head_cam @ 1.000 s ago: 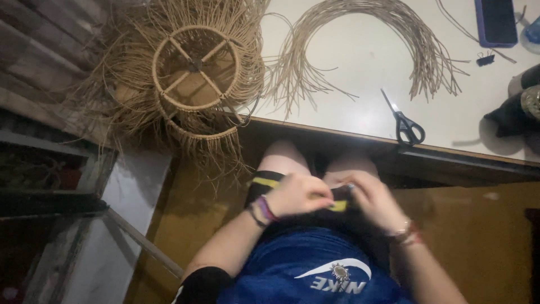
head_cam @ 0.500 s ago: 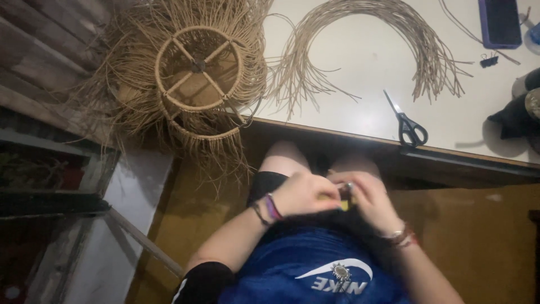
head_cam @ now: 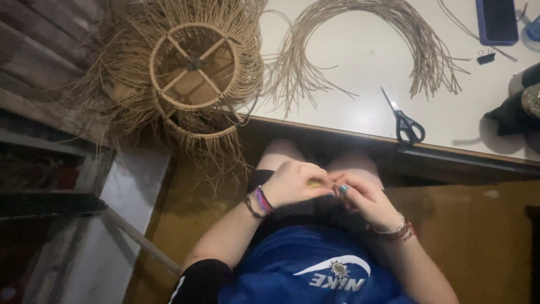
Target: Measuring lengths of straw using a tape measure and cutting them with scissors for a craft project.
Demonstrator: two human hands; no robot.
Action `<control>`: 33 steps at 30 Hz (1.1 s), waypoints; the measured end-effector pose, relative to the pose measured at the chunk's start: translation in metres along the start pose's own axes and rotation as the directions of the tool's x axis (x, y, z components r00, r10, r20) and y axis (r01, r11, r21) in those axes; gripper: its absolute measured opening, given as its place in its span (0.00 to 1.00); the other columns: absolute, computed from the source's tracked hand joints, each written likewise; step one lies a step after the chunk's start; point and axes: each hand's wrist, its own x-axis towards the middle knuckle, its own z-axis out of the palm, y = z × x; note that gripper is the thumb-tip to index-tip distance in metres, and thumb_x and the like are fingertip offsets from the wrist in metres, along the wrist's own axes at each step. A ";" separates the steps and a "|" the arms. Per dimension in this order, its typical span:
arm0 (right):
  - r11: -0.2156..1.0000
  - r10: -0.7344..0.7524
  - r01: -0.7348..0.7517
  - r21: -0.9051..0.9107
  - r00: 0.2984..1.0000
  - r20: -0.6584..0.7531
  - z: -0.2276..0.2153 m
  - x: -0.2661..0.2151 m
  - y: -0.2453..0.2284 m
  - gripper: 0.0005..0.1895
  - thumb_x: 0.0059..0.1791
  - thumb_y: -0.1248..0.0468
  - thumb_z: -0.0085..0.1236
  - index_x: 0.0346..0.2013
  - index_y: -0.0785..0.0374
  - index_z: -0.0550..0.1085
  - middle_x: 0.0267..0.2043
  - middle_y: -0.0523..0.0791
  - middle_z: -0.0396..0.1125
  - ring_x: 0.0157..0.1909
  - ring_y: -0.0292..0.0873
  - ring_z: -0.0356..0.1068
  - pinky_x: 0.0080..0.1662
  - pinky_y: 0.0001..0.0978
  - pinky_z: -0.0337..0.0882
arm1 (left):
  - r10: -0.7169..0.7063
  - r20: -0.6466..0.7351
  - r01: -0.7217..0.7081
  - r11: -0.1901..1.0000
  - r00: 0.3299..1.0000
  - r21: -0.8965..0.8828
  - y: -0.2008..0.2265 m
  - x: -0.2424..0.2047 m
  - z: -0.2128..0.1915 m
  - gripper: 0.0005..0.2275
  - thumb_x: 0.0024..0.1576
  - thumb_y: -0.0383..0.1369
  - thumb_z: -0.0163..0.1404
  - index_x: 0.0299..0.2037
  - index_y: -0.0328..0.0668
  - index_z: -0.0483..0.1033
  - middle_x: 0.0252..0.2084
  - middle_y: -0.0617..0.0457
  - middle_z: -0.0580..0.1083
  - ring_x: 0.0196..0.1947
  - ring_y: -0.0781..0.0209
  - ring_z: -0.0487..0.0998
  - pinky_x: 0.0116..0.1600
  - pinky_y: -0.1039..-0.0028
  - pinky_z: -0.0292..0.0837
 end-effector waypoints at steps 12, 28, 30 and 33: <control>0.973 -0.228 0.227 -0.031 0.973 -0.041 -0.028 -0.002 0.027 0.17 0.56 0.59 0.48 0.27 0.64 0.75 0.59 0.57 0.71 0.52 0.51 0.71 0.52 0.49 0.68 | -0.156 -0.306 0.056 0.949 0.939 -0.311 -0.002 0.006 0.004 0.06 0.53 0.33 0.61 0.39 0.54 0.83 0.33 0.58 0.80 0.34 0.60 0.82 0.39 0.75 0.75; 0.948 -0.319 0.292 -0.130 0.885 -0.339 0.001 0.009 0.023 0.13 0.55 0.63 0.50 0.32 0.66 0.79 0.38 0.52 0.73 0.34 0.42 0.72 0.31 0.29 0.70 | -0.383 -0.175 0.168 0.710 0.907 -0.683 0.016 0.028 0.030 0.06 0.57 0.27 0.57 0.42 0.36 0.83 0.22 0.50 0.79 0.21 0.69 0.79 0.30 0.83 0.73; 0.945 -0.319 0.272 -0.182 0.890 -0.324 0.001 0.010 0.016 0.12 0.54 0.64 0.52 0.31 0.65 0.79 0.35 0.51 0.74 0.35 0.45 0.74 0.34 0.33 0.74 | -0.362 -0.177 0.142 0.700 0.915 -0.700 0.011 0.030 0.035 0.06 0.57 0.27 0.58 0.43 0.36 0.83 0.27 0.48 0.81 0.23 0.69 0.80 0.32 0.81 0.75; 0.939 -0.315 0.241 -0.245 0.888 -0.336 -0.001 0.010 0.019 0.10 0.54 0.66 0.54 0.34 0.66 0.80 0.36 0.51 0.75 0.32 0.43 0.73 0.30 0.29 0.72 | -0.351 -0.200 0.118 0.706 0.915 -0.699 0.010 0.032 0.041 0.05 0.58 0.26 0.56 0.40 0.35 0.83 0.25 0.48 0.80 0.21 0.67 0.79 0.21 0.83 0.72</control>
